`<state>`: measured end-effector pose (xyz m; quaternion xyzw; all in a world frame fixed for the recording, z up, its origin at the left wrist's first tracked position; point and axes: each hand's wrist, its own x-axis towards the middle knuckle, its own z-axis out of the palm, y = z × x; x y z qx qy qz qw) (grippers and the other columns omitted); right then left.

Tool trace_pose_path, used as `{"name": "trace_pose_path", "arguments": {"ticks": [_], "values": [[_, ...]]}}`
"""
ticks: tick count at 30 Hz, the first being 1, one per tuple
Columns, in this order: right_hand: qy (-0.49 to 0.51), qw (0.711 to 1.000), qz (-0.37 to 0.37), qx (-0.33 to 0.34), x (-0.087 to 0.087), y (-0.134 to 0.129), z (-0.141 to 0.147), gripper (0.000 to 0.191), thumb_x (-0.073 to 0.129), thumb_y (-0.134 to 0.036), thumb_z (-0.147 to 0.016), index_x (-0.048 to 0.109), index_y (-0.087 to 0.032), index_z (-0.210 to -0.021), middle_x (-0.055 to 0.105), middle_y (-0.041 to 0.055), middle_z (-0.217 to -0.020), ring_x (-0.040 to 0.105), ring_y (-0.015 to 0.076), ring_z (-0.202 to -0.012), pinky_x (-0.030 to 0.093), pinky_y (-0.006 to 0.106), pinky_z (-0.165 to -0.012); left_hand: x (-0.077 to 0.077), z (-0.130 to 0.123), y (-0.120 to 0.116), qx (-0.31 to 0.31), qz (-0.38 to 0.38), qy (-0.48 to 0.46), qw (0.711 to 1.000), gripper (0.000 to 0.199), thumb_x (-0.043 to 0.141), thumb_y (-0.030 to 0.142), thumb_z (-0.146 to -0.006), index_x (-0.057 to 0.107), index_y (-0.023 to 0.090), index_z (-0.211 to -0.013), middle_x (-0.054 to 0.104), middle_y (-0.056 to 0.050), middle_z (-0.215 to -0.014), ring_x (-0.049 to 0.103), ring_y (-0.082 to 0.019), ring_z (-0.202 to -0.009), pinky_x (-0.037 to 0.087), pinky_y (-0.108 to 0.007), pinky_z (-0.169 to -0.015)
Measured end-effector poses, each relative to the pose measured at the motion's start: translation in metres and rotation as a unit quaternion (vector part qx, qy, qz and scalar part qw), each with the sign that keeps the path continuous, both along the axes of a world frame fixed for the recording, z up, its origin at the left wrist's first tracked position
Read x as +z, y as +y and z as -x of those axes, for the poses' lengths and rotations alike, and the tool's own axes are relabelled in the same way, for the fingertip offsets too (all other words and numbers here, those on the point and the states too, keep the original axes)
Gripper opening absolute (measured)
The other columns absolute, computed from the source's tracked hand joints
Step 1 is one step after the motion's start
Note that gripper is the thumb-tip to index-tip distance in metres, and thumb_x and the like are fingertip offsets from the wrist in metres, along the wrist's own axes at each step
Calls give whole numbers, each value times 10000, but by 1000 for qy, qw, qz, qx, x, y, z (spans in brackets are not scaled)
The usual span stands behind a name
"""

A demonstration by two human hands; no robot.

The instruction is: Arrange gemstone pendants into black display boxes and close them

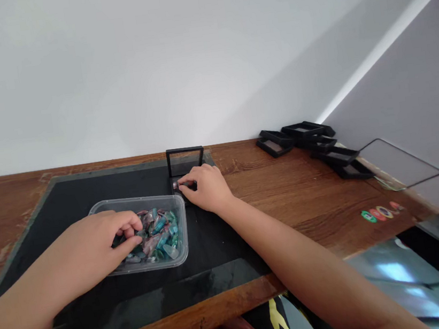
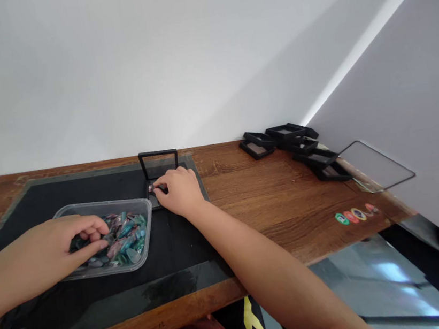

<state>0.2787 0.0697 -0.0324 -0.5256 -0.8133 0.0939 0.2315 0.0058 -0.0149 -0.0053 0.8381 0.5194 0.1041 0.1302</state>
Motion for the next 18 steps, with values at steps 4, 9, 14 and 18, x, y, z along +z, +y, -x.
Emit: {"name": "trace_pose_path", "arguments": {"ticks": [4,9,14,18], "values": [[15,1000,16,2,1,-1,-1,174,710,-303,-912,857,-276,-1002,759,44,-909,589,214,-853,396,374,-828,7,-4,-1,6,1,27,1000,204,568,422,-936,750,340,-979,798,-29,-921,736,-245,-767,513,-348,-639],[96,995,-9,12,3,-2,-5,144,709,-278,-902,832,-216,-944,727,31,-804,595,186,-789,422,343,-804,22,-11,-2,52,-54,-43,996,280,572,523,-939,744,313,-1009,813,-14,-953,746,-227,-762,535,-305,-598],[213,969,-103,71,16,-19,-8,171,665,-298,-930,801,-212,-871,669,-5,-689,590,152,-697,429,323,-744,29,-16,-9,49,-49,-113,991,231,627,469,-958,694,264,-1040,799,55,-891,728,-133,-710,563,-207,-592],[233,946,-181,132,25,-33,-7,180,664,-303,-952,788,-216,-854,649,-24,-654,575,128,-653,432,327,-753,32,-22,-13,93,-117,-156,976,164,664,369,-959,642,233,-1049,770,67,-894,736,-106,-767,609,-191,-748]]}}
